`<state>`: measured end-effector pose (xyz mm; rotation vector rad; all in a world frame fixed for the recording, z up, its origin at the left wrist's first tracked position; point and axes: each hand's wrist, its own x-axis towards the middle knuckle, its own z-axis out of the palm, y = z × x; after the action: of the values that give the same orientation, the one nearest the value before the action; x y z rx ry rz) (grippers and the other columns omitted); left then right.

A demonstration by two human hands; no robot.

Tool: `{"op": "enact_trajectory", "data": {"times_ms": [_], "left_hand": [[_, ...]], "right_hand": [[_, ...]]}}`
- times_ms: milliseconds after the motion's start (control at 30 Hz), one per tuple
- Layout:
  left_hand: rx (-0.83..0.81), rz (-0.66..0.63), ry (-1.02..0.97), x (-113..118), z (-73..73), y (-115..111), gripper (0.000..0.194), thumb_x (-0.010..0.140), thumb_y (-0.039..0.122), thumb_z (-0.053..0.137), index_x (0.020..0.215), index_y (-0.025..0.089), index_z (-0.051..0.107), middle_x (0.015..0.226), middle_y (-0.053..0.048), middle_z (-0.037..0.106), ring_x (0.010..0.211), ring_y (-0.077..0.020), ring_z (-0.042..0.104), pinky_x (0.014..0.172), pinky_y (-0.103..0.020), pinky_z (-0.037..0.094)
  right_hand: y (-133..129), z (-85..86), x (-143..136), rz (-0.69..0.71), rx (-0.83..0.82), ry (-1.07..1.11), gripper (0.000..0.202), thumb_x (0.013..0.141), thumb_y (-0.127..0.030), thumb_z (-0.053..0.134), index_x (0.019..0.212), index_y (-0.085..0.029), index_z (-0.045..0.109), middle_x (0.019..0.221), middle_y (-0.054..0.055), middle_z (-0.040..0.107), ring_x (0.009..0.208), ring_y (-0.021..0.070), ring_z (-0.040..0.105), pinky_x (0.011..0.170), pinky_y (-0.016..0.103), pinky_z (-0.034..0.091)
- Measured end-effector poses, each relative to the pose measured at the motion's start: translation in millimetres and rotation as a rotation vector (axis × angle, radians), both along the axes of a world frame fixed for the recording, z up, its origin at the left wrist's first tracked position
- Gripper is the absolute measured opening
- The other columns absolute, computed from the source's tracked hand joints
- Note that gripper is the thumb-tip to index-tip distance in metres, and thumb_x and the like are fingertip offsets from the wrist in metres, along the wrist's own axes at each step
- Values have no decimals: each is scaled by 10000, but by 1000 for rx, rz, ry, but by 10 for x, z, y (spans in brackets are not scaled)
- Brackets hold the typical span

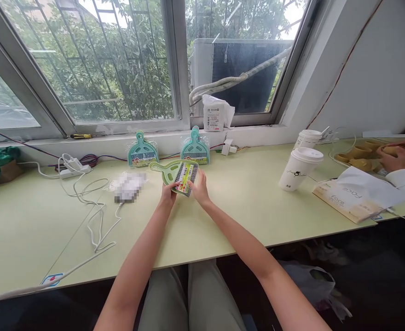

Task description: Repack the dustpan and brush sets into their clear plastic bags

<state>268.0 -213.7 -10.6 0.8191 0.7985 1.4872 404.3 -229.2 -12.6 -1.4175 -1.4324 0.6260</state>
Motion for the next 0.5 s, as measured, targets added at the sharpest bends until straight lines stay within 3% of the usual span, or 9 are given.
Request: {"op": "enact_trajectory", "data": {"times_ms": [67, 167, 267, 333, 433, 500], "left_hand": [[0, -24, 9, 5, 4, -10, 584, 572, 93, 711, 1124, 230, 578, 1037, -62, 668, 1072, -264, 622, 888, -370, 533], [24, -64, 64, 10, 4, 19, 602, 537, 98, 746, 1105, 219, 588, 1016, -68, 669, 1090, -289, 609, 891, -387, 534], [18, -51, 172, 15, 62, 64, 633, 531, 122, 779, 1124, 204, 574, 1085, -98, 648, 1144, -305, 579, 934, -403, 510], [-47, 79, 318, 24, 175, -6, 659, 598, 195, 781, 1205, 198, 526, 1237, -141, 582, 1251, -319, 495, 1004, -440, 452], [17, 407, 642, 51, 437, -461, 603, 762, 331, 691, 1306, 216, 458, 1436, -141, 425, 1402, -308, 286, 1098, -473, 328], [306, 391, 825, 72, 594, -981, 472, 839, 398, 606, 1273, 240, 513, 1401, -97, 483, 1363, -295, 359, 1073, -445, 367]], "right_hand": [[54, -26, 30, 108, -122, 302, 572, 903, -364, 519, 1421, -221, 323, 1483, 142, 378, 1310, 232, 462, 1032, 413, 445], [114, -52, 84, 331, -276, 671, 353, 880, -259, 553, 1222, -195, 493, 1215, 104, 634, 996, 186, 675, 875, 348, 556], [132, -65, 120, 317, -320, 863, 209, 807, -132, 609, 1004, -183, 566, 1004, 58, 708, 835, 165, 702, 813, 331, 584], [134, -71, 134, 260, -312, 925, 191, 781, -81, 607, 941, -179, 571, 936, 47, 716, 809, 168, 702, 797, 334, 594], [160, -86, 160, 167, -289, 995, 208, 753, -38, 611, 908, -169, 567, 887, 44, 714, 809, 180, 702, 778, 336, 604], [199, -100, 189, 94, -291, 1056, 223, 733, -14, 622, 887, -163, 562, 851, 40, 708, 807, 184, 700, 756, 326, 610]]}}
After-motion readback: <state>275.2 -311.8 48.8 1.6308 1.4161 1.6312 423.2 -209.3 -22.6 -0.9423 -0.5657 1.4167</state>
